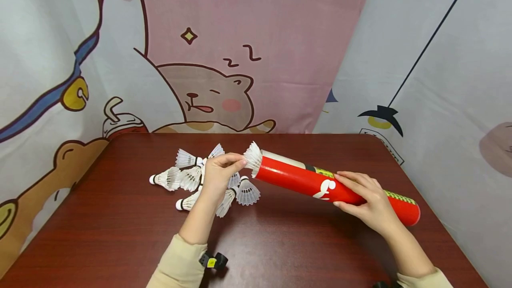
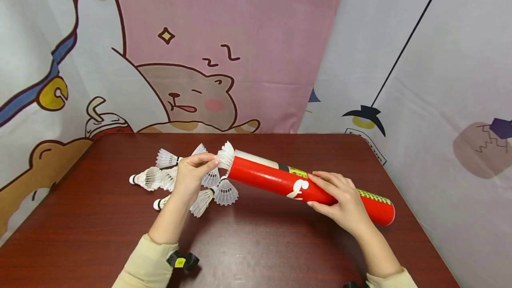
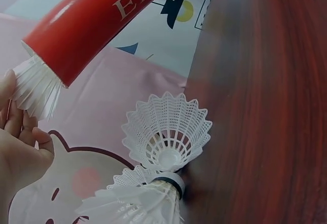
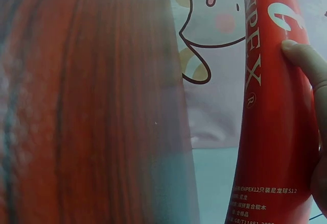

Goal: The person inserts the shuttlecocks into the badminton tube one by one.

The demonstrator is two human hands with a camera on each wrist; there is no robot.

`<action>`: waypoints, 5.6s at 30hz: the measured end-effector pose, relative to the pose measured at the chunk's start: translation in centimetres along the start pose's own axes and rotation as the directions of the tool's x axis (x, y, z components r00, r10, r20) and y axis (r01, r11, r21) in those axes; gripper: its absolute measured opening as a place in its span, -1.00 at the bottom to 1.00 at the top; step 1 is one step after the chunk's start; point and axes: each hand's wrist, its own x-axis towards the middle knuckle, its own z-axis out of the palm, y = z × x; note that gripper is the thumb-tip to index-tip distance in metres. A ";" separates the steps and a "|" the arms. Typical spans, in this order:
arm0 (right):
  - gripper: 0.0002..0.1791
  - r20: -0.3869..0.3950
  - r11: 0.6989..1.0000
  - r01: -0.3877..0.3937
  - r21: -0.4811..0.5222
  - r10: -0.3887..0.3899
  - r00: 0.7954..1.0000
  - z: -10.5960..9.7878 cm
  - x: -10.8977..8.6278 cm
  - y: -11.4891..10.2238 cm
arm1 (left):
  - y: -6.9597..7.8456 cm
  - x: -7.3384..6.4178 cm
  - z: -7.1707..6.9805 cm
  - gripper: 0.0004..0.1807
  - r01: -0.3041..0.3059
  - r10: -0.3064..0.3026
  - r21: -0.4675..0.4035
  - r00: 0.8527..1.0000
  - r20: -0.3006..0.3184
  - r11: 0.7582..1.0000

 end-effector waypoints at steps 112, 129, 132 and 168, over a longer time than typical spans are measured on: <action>-0.18 0.050 0.998 -0.059 0.022 0.058 0.997 0.1 -0.2 -0.2 | 0.6 -0.5 -20.6 -0.59 0.140 -0.074 0.643 0.989 -0.129 0.753; -0.19 0.054 0.998 -0.060 0.018 0.059 0.997 0.1 -0.1 -0.3 | 0.1 -0.7 -21.2 -0.69 0.110 -0.006 0.705 0.989 -0.148 0.700; -0.19 0.054 0.998 -0.064 0.017 0.063 0.997 0.1 -0.1 -0.4 | 0.3 -0.8 -21.2 -0.72 0.131 0.005 0.714 0.983 -0.185 0.687; -0.19 0.059 0.998 -0.061 0.012 0.060 0.996 0.1 -0.1 -0.3 | 2.5 0.0 -20.1 -0.85 0.049 0.319 0.719 0.874 -0.367 0.693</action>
